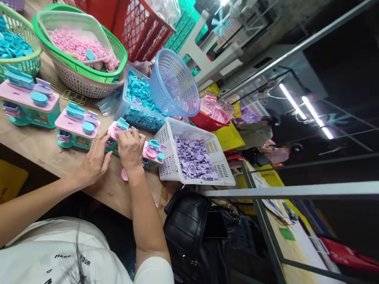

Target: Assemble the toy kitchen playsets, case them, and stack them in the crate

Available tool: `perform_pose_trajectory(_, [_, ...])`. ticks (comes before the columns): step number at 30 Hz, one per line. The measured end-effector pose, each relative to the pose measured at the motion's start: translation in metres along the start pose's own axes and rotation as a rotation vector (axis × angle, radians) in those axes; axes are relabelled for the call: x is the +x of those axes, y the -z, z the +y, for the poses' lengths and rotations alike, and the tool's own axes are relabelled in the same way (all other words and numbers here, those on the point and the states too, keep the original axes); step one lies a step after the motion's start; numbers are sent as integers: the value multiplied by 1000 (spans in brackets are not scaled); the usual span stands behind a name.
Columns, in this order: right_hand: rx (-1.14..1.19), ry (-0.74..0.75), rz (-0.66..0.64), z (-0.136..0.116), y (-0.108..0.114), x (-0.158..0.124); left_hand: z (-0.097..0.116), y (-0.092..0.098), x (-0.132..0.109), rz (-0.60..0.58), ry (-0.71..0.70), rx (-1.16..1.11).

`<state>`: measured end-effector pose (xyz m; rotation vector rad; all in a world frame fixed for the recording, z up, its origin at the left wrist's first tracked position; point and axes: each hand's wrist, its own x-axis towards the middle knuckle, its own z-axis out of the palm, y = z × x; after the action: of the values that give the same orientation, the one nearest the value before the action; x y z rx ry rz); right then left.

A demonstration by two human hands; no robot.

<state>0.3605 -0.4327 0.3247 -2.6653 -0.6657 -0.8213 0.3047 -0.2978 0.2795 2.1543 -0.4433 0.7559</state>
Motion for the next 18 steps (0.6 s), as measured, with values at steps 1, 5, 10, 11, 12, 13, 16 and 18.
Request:
perform_pose_trajectory(1, [-15,11,10,2,-3,-1,-3,-3,0,2,-11,33])
perform_pose_trajectory(5, [-59,22,91,4,-13,-8,-10,-12,1,-26,-5,82])
perform_pose_trajectory(10, [-109,12,76,2,-18,-10,-7,-9,3,-54,-8,77])
perform_pose_trajectory(11, [-126,18,73,2,-17,-9,-6,-8,3,-55,-15,78])
perform_pose_trajectory(12, [-142,30,72,2,-15,-8,-5,-7,3,-56,-23,80])
perform_pose_trajectory(13, [-159,48,68,2,-12,-7,-4,-6,3,-59,-31,83])
perform_pose_trajectory(16, [-200,128,-6,4,-1,-1,-3,-5,2,-78,-31,85])
perform_pose_trajectory(18, [-196,170,-88,5,4,4,-1,-4,2,-101,-15,77])
